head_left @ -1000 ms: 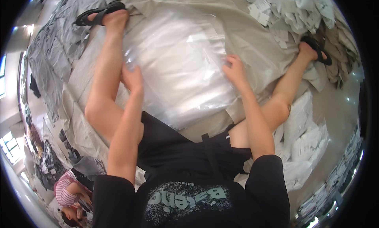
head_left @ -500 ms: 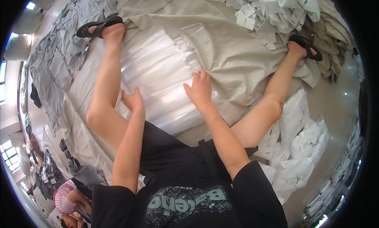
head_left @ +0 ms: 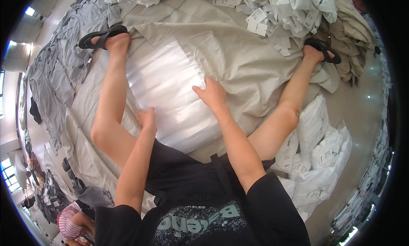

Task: The person sits on the floor and folds white shirts one by one. They smooth the fabric, fold the sleeves and body, and place the folded shirts into a clear plastic bag. The person repeats this process for multiple shirts.

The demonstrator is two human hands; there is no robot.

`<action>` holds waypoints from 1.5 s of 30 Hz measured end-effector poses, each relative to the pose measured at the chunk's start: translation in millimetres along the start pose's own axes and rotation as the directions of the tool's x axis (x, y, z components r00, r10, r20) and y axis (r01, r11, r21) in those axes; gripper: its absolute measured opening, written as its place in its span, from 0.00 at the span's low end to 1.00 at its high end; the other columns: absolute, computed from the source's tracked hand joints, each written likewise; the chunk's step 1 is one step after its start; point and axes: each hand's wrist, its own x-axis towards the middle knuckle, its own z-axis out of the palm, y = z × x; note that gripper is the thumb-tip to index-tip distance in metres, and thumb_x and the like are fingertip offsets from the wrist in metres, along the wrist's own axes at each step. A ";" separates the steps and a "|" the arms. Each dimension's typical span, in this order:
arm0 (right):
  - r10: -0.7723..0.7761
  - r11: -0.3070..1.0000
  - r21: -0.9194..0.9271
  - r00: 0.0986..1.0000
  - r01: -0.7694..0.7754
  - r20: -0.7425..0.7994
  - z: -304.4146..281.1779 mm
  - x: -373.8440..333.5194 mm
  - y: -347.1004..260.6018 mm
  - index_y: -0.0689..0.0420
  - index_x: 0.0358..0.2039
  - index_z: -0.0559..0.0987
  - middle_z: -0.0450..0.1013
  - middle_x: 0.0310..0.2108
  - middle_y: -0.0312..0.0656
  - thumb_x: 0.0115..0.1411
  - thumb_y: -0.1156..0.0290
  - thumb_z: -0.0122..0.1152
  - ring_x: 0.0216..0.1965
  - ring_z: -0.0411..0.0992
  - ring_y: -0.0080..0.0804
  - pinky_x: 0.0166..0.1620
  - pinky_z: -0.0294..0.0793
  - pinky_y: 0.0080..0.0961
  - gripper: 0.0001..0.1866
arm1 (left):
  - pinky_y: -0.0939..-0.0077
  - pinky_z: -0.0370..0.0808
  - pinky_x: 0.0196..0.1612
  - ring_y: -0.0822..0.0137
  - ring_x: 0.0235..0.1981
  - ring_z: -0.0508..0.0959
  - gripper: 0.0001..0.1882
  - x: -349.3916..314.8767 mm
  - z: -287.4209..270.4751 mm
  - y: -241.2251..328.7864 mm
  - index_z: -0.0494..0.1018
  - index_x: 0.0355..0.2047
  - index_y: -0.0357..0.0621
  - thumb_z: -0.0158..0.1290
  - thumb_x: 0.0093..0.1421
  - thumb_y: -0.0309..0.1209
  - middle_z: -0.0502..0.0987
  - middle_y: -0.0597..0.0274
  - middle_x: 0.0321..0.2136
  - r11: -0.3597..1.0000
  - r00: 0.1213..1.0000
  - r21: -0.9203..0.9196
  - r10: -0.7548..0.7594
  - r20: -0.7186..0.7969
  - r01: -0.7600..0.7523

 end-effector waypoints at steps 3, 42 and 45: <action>-0.131 0.989 0.048 0.986 0.136 -0.101 16.8 4.6 4.0 0.66 0.61 0.76 0.81 0.55 0.58 0.60 0.45 0.74 0.54 0.80 0.56 0.55 0.80 0.49 0.41 | 0.53 0.65 0.74 0.42 0.76 0.61 0.48 -7.5 1.5 7.8 0.59 0.75 0.33 0.64 0.58 0.35 0.62 0.40 0.74 0.998 0.997 -0.029 -0.061 0.038 0.062; -0.331 0.942 -0.231 0.774 0.243 -0.539 -55.2 48.1 41.3 0.53 0.73 0.69 0.66 0.69 0.58 0.61 0.57 0.74 0.70 0.64 0.59 0.68 0.67 0.57 0.42 | 0.45 0.79 0.50 0.36 0.45 0.86 0.39 125.3 117.2 81.4 0.84 0.42 0.24 0.62 0.64 0.59 0.85 0.29 0.39 0.817 0.798 0.094 0.521 0.302 -0.569; -0.427 0.830 -0.468 0.885 0.304 -0.183 -19.4 44.9 94.8 0.46 0.72 0.73 0.57 0.78 0.47 0.68 0.47 0.64 0.77 0.55 0.59 0.76 0.51 0.63 0.35 | 0.50 0.80 0.42 0.48 0.35 0.86 0.37 85.0 117.2 120.9 0.84 0.35 0.24 0.62 0.64 0.58 0.85 0.36 0.32 0.858 0.768 0.051 0.429 0.477 -0.511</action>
